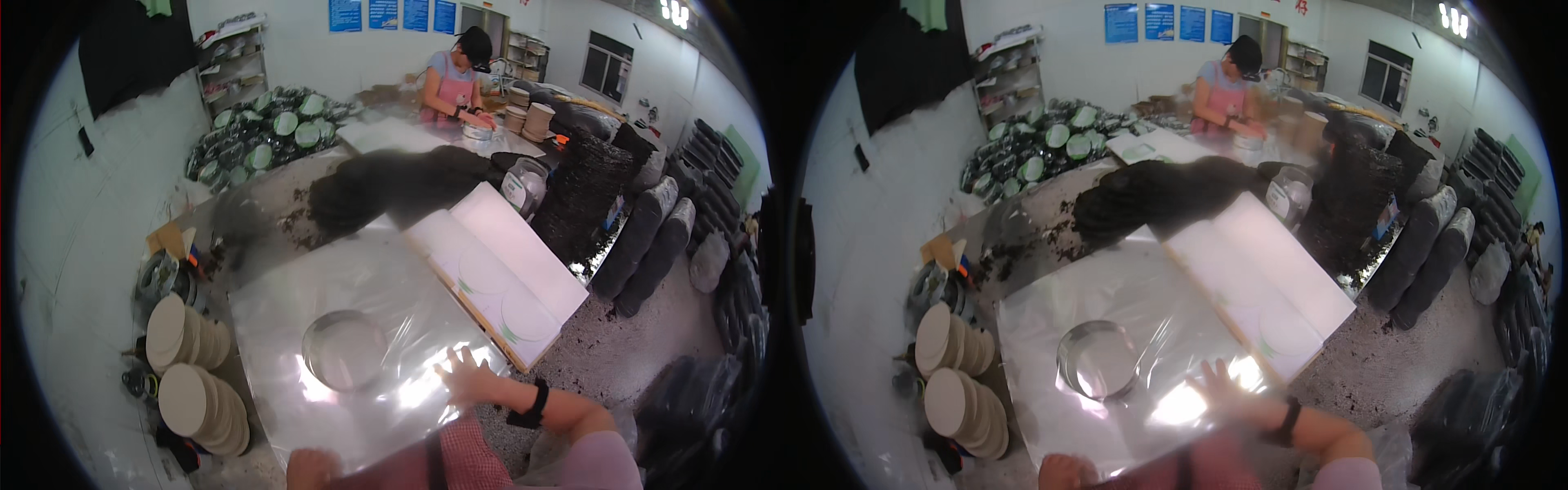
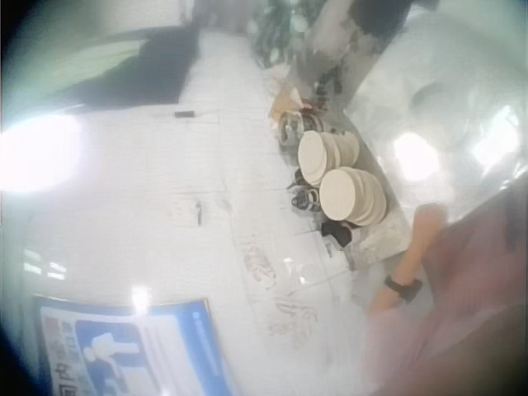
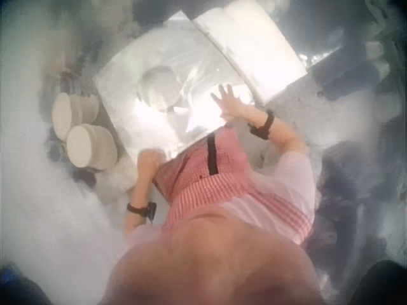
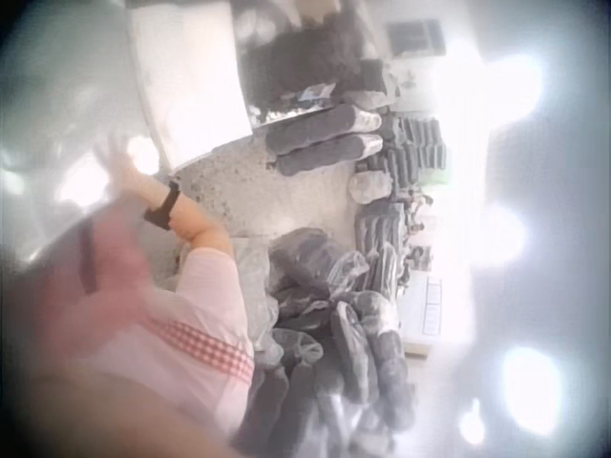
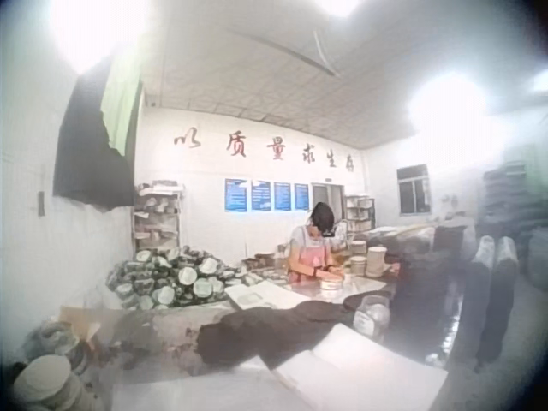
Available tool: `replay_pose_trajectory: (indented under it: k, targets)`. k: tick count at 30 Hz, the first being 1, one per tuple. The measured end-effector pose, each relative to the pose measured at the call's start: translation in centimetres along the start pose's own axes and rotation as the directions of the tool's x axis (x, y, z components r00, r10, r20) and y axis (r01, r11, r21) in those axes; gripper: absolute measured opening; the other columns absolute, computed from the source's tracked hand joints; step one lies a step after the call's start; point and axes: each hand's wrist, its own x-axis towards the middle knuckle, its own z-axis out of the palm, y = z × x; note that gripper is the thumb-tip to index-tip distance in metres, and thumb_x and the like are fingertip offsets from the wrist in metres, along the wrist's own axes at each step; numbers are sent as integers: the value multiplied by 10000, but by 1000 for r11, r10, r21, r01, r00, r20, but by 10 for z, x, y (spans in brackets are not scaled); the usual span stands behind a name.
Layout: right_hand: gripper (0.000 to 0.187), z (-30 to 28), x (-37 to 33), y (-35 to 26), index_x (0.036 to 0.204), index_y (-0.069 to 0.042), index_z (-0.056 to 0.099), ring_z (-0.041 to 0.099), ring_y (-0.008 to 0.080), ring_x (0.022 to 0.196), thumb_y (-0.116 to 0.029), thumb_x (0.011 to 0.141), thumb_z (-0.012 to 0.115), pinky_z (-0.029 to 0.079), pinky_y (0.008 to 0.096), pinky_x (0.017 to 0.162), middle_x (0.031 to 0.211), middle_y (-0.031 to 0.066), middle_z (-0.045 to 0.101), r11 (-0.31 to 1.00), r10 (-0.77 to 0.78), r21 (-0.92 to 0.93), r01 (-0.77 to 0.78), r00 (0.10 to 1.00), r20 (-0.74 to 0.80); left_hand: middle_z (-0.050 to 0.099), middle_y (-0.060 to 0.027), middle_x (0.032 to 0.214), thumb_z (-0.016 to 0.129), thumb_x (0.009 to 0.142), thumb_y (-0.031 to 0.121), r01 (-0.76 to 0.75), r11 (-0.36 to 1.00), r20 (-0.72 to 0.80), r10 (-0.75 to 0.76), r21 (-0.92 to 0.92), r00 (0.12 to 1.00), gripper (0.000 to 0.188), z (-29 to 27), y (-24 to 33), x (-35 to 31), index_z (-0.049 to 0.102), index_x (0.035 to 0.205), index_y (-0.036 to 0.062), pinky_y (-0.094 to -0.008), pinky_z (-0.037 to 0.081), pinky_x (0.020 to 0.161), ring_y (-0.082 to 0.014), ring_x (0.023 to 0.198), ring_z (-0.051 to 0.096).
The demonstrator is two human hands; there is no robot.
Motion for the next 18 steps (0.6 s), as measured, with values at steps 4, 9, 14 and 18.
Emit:
replay_pose_trajectory:
  k: [4, 9, 14, 18]
  targets:
    - [746, -7, -5, 22, 1386, -90, 367, 386, 465, 1236, -419, 780, 652, 386, 523, 976, 1329, 292, 414, 929, -318, -180, 323, 946, 58, 626, -143, 909, 546, 806, 257, -86, 968, -184, 43, -235, 982, 231, 31, -6, -34, 644, 931, 90, -452, 446, 787, -331, 873, 588]
    - [271, -159, 101, 132, 1036, -80, 648, 621, 329, 683, -291, 886, 569, 497, 380, 635, 823, 149, 656, 966, 89, 253, 57, 842, -532, 566, -172, 1227, 561, 849, 238, 212, 833, -75, -289, -511, 955, 414, -119, 1, -43, 566, 1227, 70, -441, 392, 976, -341, 1172, 500]
    - [596, -258, 259, 284, 1336, -40, 427, 553, 361, 1113, -211, 795, 611, 419, 408, 962, 1171, 216, 589, 927, 367, 372, -53, 340, -866, 551, -173, 1249, 559, 853, 231, 442, 800, -315, -577, -406, 754, 420, -158, -55, -45, 556, 1238, 63, -442, 383, 988, -342, 1185, 490]
    - [820, -264, 338, 300, 1446, -100, 248, 453, 376, 1231, -231, 733, 631, 251, 552, 1068, 1284, 203, 522, 885, 421, 293, -362, 356, -834, 538, -173, 1267, 558, 856, 225, 578, 723, -332, -689, -378, 644, 425, -155, -75, -52, 548, 1246, 57, -443, 376, 998, -343, 1196, 482]
